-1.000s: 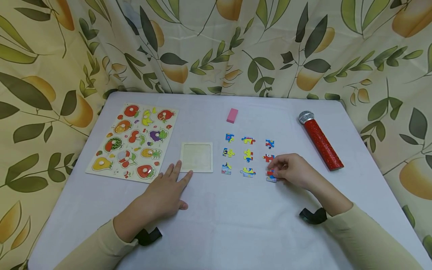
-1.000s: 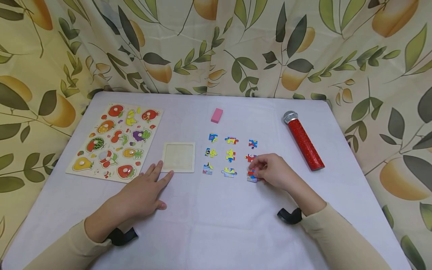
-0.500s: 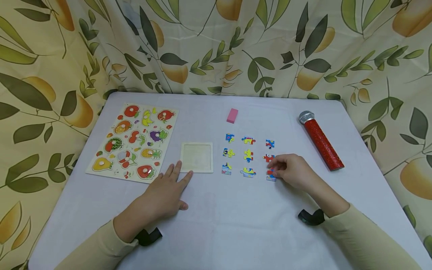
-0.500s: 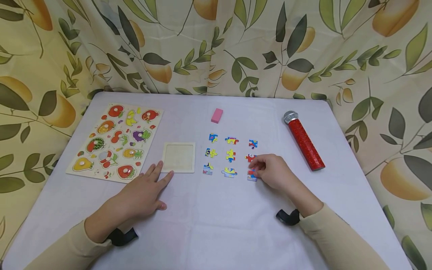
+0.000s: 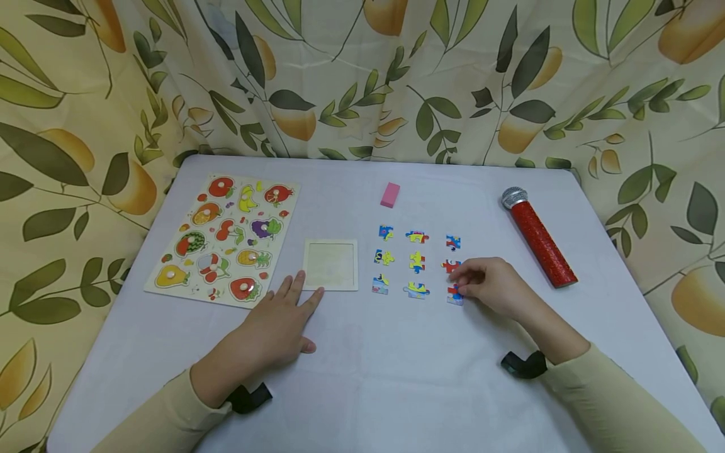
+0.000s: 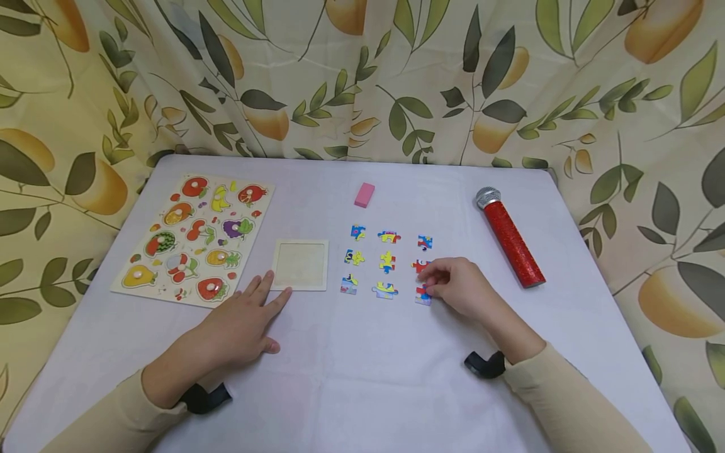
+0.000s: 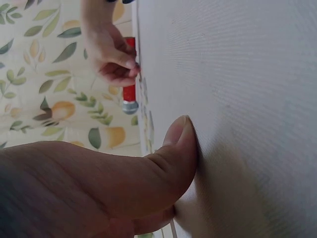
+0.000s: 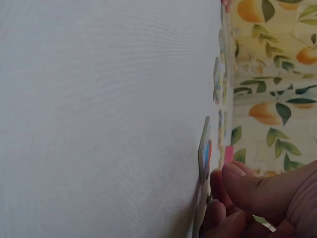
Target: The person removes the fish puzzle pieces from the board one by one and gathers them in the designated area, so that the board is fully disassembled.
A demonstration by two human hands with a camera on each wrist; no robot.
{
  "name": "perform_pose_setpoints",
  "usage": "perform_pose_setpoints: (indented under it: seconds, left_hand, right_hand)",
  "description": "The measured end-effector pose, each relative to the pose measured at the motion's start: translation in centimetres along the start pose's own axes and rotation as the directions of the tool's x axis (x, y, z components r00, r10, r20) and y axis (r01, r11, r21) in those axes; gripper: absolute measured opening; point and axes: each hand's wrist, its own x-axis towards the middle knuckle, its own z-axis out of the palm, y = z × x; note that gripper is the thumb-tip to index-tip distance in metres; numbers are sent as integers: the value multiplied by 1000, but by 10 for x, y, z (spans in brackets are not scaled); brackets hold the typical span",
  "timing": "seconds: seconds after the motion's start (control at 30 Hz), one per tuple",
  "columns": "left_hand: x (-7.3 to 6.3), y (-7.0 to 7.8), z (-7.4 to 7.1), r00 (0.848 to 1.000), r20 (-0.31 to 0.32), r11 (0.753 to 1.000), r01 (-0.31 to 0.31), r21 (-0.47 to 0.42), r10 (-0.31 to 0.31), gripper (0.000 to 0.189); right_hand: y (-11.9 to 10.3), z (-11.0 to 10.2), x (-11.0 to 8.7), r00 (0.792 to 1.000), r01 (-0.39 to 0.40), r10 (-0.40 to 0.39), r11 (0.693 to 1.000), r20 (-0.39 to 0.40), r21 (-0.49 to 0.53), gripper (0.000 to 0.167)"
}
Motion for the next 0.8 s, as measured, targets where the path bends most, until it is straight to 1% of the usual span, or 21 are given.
perform_pose_setpoints:
  seconds: [0.17, 0.37, 0.47, 0.53, 0.6, 0.67, 0.73, 0.8]
  left_hand:
    - [0, -2, -2, 1000, 12, 1000, -7, 2, 7, 95]
    - [4, -8, -10, 1000, -1, 1000, -25, -8, 25, 81]
    - [5, -13, -15, 1000, -4, 999, -21, -47, 21, 75]
    - [6, -15, -20, 1000, -11, 996, -13, -83, 12, 73]
    - [7, -18, -25, 999, -36, 994, -14, -107, 10, 72]
    - [8, -21, -31, 996, -83, 993, -26, -114, 16, 72]
    - [10, -23, -38, 988, -151, 994, -45, -96, 30, 73]
    - [12, -25, -45, 975, -221, 996, -53, -74, 36, 75]
  right_hand:
    - [-2, -5, -1, 1000, 3, -3, 1000, 8, 10, 21]
    - [-7, -12, -2, 999, -33, 32, 998, 28, 48, 28]
    - [-11, -15, -3, 999, -32, 29, 997, 35, 71, 31]
    - [-14, -18, -4, 1000, -18, 16, 998, 24, 61, 33]
    - [-17, -22, -5, 1000, -2, 2, 999, -1, 33, 35]
    - [-21, -26, -7, 999, 14, -14, 1000, -36, -5, 37]
    - [-26, -30, -8, 996, 29, -33, 998, -80, -48, 38]
    - [-32, -33, -11, 991, 40, -50, 996, -125, -76, 41]
